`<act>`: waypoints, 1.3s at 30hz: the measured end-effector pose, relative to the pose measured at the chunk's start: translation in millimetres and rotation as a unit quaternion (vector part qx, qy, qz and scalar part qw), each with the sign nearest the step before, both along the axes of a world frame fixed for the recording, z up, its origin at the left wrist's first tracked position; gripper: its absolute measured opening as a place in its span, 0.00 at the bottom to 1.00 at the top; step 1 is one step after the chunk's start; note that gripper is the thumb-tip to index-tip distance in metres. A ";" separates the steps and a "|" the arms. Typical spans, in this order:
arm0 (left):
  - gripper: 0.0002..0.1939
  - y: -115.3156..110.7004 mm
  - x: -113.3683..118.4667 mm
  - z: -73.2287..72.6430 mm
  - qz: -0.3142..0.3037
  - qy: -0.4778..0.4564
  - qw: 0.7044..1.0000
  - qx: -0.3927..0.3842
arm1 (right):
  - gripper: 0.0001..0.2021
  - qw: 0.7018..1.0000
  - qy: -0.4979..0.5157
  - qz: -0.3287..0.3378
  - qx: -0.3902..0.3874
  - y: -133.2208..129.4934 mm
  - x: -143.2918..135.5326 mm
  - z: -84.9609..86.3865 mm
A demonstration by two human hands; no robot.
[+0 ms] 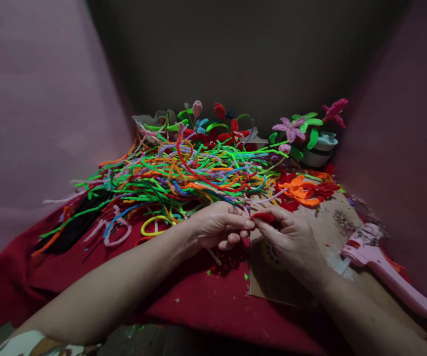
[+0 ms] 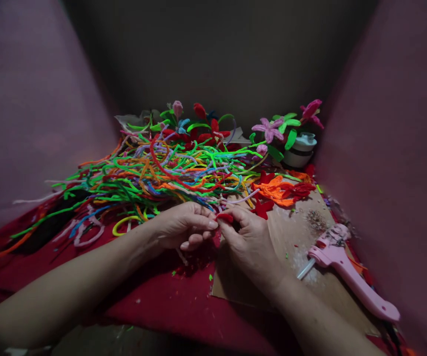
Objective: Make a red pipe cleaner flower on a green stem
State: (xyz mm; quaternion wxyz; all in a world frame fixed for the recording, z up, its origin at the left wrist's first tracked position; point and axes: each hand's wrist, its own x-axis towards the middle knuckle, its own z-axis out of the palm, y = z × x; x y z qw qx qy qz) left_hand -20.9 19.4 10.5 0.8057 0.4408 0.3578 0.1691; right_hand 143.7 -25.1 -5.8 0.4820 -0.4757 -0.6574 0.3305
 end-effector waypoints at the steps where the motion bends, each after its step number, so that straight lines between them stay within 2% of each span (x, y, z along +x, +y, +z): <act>1: 0.07 -0.8 0.6 1.4 0.000 0.006 1.000 0.007 | 0.06 1.000 0.002 0.000 0.001 -0.6 -0.3 0.7; 3: 0.07 -3.9 2.2 3.7 0.012 0.034 0.998 0.056 | 0.05 1.000 0.012 -0.010 -0.006 -1.9 -1.8 3.1; 4: 0.07 -6.2 3.2 4.3 0.020 0.063 0.991 0.113 | 0.05 1.000 0.020 -0.017 -0.013 -2.5 -3.0 4.2; 5: 0.06 -9.0 4.1 4.4 0.032 0.102 0.974 0.200 | 0.05 0.999 0.031 -0.024 -0.026 -2.8 -4.3 4.9; 6: 0.06 -12.2 5.0 3.8 0.045 0.145 0.937 0.314 | 0.05 0.997 0.048 -0.029 -0.048 -2.9 -5.5 5.2; 7: 0.06 -15.7 5.6 2.8 0.054 0.189 0.874 0.444 | 0.04 0.993 0.074 -0.030 -0.082 -2.7 -6.5 5.1; 8: 0.07 -19.1 6.0 1.4 0.057 0.228 0.784 0.575 | 0.05 0.986 0.112 -0.026 -0.124 -2.1 -7.3 4.4; 9: 0.09 -22.2 6.0 -0.1 0.050 0.259 0.677 0.687 | 0.06 0.973 0.156 -0.017 -0.168 -1.1 -7.6 3.6; 10: 0.10 -24.7 5.5 -1.4 0.035 0.282 0.570 0.771 | 0.07 0.957 0.200 -0.005 -0.211 0.3 -7.5 2.6; 11: 0.10 -26.4 4.7 -2.3 0.019 0.298 0.474 0.828 | 0.08 0.937 0.243 0.008 -0.252 1.9 -7.0 1.9; 12: 0.10 -27.1 3.5 -2.8 0.003 0.306 0.400 0.864 | 0.09 0.916 0.279 0.024 -0.286 3.8 -6.0 1.4; 13: 0.10 -26.9 2.1 -2.8 -0.006 0.306 0.347 0.886 | 0.09 0.898 0.306 0.038 -0.313 5.7 -4.7 1.3; 14: 0.09 -25.8 0.6 -2.4 -0.014 0.298 0.315 0.901 | 0.09 0.882 0.324 0.051 -0.339 7.5 -3.2 1.6; 15: 0.09 -24.1 -0.8 -1.8 -0.020 0.283 0.304 0.909 | 0.09 0.868 0.338 0.060 -0.359 9.1 -1.6 2.3; 16: 0.09 -22.0 -1.9 -1.1 -0.019 0.266 0.316 0.910 | 0.08 0.858 0.349 0.065 -0.371 10.3 -0.1 3.3; 17: 0.09 -19.7 -2.6 -0.3 -0.008 0.249 0.355 0.901 | 0.08 0.852 0.358 0.066 -0.376 10.9 1.1 4.5; 18: 0.09 -17.5 -2.7 0.6 0.014 0.234 0.422 0.876 | 0.08 0.852 0.363 0.064 -0.372 11.0 2.1 5.9; 19: 0.08 -15.6 -2.4 1.6 0.043 0.218 0.514 0.828 | 0.07 0.856 0.366 0.061 -0.361 10.6 2.7 7.4; 20: 0.07 -14.0 -1.8 2.7 0.074 0.200 0.622 0.753 | 0.07 0.865 0.363 0.058 -0.341 9.5 3.0 8.9; 21: 0.07 -12.7 -1.0 3.9 0.095 0.176 0.731 0.652 | 0.07 0.881 0.349 0.054 -0.316 8.1 3.0 10.4; 22: 0.08 -11.7 -0.1 5.1 0.102 0.145 0.826 0.535 | 0.07 0.900 0.325 0.050 -0.287 6.3 2.8 11.7; 23: 0.10 -10.8 0.6 6.0 0.092 0.110 0.898 0.416 | 0.07 0.922 0.292 0.044 -0.252 4.3 2.5 12.9; 24: 0.13 -9.9 1.1 6.6 0.074 0.076 0.945 0.308 | 0.06 0.943 0.253 0.038 -0.213 2.4 2.1 13.8; 25: 0.16 -9.1 1.3 6.7 0.054 0.043 0.973 0.220 | 0.05 0.962 0.212 0.033 -0.171 0.7 1.7 14.4; 26: 0.18 -8.2 1.4 6.4 0.036 0.012 0.987 0.155 | 0.04 0.976 0.173 0.028 -0.127 -0.7 1.4 14.6; 29: 0.21 -5.7 0.6 4.1 -0.006 -0.057 0.997 0.051 | 0.03 0.997 0.070 0.023 -0.013 -2.9 1.0 13.1; 32: 0.21 -4.2 -1.4 4.1 -0.033 -0.096 0.995 0.011 | 0.04 0.999 -0.018 0.020 0.044 -4.0 1.8 9.9; 36: 0.16 -4.5 -4.2 8.1 -0.043 -0.083 0.995 0.029 | 0.05 0.991 -0.090 0.012 0.099 -6.4 3.6 7.6; 39: 0.14 -5.6 -4.0 5.8 -0.051 -0.081 0.995 0.014 | 0.05 0.985 -0.115 0.013 0.128 -7.5 4.1 8.8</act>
